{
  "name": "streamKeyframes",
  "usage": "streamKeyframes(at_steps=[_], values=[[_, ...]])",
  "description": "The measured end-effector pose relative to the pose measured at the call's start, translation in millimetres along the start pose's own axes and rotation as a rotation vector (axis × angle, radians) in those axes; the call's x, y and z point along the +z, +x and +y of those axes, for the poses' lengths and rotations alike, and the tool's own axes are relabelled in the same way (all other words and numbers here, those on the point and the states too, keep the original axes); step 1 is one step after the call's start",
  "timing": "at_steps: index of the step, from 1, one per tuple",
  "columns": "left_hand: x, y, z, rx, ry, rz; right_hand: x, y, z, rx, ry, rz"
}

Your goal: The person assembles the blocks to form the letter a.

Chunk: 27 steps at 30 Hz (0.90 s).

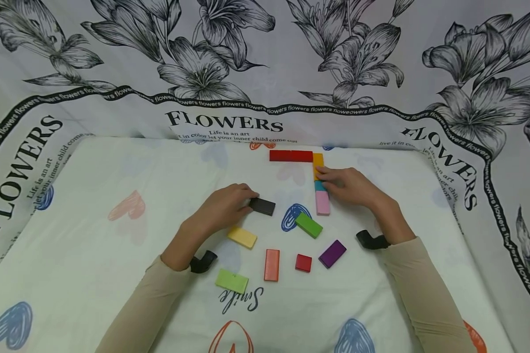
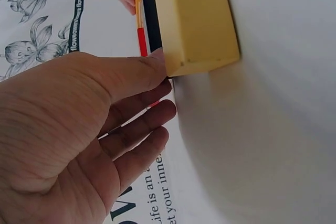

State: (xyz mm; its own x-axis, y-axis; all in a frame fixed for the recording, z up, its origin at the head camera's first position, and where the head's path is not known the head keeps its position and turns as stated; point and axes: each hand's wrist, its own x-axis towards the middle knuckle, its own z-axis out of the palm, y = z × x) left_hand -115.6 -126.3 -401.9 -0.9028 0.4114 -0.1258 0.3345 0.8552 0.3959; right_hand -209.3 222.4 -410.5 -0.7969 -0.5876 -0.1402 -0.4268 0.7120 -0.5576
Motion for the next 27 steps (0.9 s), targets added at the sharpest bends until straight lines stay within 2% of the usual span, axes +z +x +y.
streamKeyframes(at_steps=[11, 16, 22, 27], values=[[-3.4, 3.7, 1.9, -0.006, -0.003, 0.005, 0, 0.6, 0, -0.007, -0.002, 0.002], [-3.1, 10.9, 2.8, -0.022, 0.010, -0.009, 1, 0.9, -2, -0.009, -0.005, 0.004], [-3.2, 20.3, 1.8, -0.051, 0.001, 0.006, 2, 3.4, -4, -0.022, -0.028, -0.002], [-3.5, 29.0, 3.1, -0.037, 0.003, 0.024, 2, 2.2, -3, -0.002, -0.054, -0.007]])
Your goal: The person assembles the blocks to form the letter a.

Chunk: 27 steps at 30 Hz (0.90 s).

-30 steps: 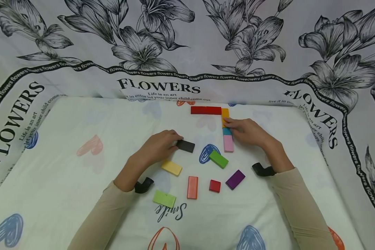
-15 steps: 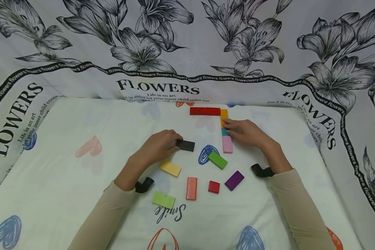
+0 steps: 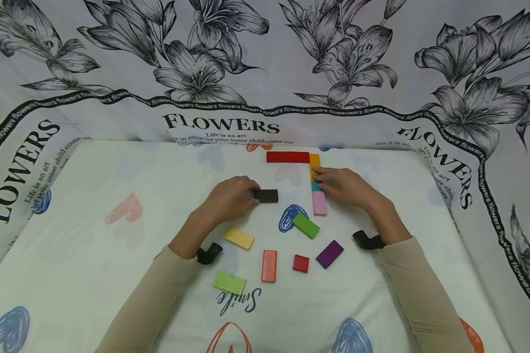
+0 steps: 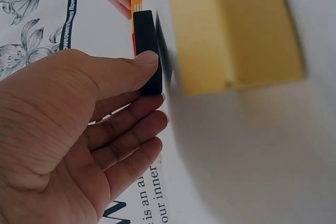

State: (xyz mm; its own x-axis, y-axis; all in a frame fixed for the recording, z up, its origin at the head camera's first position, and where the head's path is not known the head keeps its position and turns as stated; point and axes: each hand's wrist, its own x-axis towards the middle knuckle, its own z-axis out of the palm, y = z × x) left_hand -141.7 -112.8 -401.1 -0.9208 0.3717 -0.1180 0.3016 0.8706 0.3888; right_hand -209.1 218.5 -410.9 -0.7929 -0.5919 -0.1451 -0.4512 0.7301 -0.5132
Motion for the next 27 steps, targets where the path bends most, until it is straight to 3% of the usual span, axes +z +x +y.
streamKeyframes(at_steps=[12, 20, 27], values=[[4.2, 16.9, 10.5, 0.024, -0.036, 0.018, 3, 0.4, -3, -0.039, 0.023, 0.017], [9.0, 28.2, 19.1, 0.051, -0.001, -0.020, 4, 2.9, -2, -0.038, 0.019, 0.011], [10.2, 42.1, 27.3, 0.080, -0.029, -0.016, 2, 1.1, 0, -0.017, -0.009, 0.016]])
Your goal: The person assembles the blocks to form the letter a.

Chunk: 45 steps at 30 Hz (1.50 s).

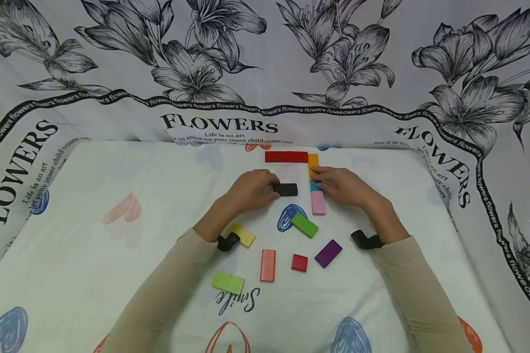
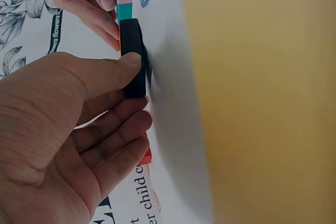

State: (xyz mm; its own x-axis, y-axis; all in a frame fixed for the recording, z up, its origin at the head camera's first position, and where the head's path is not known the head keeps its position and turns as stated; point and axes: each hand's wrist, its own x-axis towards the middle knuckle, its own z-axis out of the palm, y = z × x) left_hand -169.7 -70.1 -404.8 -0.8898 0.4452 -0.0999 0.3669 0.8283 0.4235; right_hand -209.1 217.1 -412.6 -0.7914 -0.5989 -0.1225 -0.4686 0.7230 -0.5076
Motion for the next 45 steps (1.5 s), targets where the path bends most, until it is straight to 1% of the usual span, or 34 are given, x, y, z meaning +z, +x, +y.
streamKeyframes(at_steps=[6, 14, 19, 25, 33, 38, 45], values=[[-2.0, 8.5, 1.8, 0.005, -0.006, -0.003, -2, 0.6, 0, -0.034, 0.013, 0.002], [-3.6, 20.3, 8.5, 0.020, -0.034, -0.015, -3, -1.1, 0, -0.004, 0.018, -0.001], [-3.2, 27.4, 14.8, 0.029, -0.013, -0.025, -2, -1.8, 1, -0.006, 0.019, 0.001], [0.2, 34.5, 21.3, 0.011, 0.013, -0.058, -2, -2.4, 1, -0.002, 0.023, 0.000], [1.1, 36.8, 26.7, 0.011, 0.016, -0.064, -3, -1.8, -1, 0.002, 0.007, 0.001], [0.9, 36.3, 27.0, 0.010, 0.025, -0.054, -4, -0.9, -2, -0.003, 0.005, 0.000], [2.0, 33.9, 25.5, 0.020, 0.051, -0.056, -2, -1.3, -1, 0.019, 0.017, -0.011]])
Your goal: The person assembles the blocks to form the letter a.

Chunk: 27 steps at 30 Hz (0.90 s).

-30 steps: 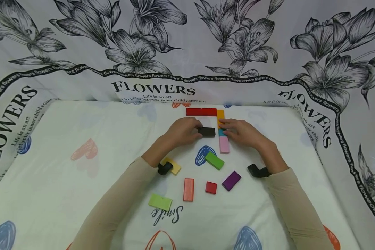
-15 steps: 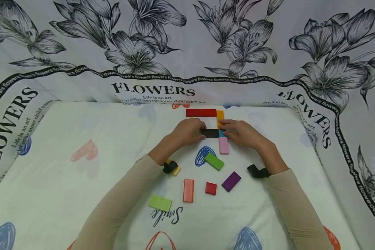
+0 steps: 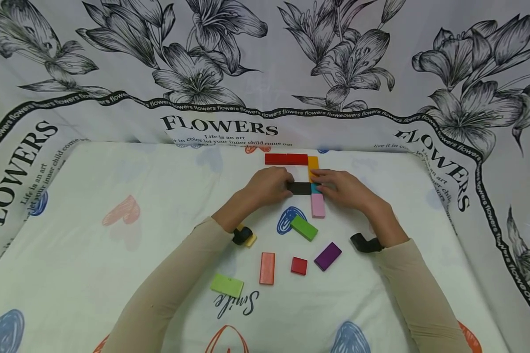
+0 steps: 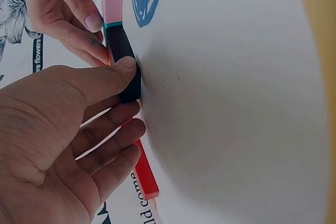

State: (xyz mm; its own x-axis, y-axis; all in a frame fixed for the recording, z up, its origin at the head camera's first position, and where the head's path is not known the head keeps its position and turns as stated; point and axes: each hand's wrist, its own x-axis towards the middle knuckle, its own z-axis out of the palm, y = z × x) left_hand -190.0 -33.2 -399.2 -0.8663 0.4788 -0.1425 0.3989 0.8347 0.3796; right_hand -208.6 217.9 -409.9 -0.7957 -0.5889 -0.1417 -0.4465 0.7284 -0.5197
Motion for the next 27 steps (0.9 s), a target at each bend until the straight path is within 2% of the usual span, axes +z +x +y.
streamKeyframes(at_steps=[13, 27], values=[[0.9, 1.5, -2.9, 0.006, 0.000, 0.012, -1.6, 1.1, -2.9, -0.029, -0.023, 0.013], [2.7, -1.1, -3.3, 0.016, 0.009, 0.004, -0.3, -0.4, -1.1, -0.006, 0.004, 0.007]])
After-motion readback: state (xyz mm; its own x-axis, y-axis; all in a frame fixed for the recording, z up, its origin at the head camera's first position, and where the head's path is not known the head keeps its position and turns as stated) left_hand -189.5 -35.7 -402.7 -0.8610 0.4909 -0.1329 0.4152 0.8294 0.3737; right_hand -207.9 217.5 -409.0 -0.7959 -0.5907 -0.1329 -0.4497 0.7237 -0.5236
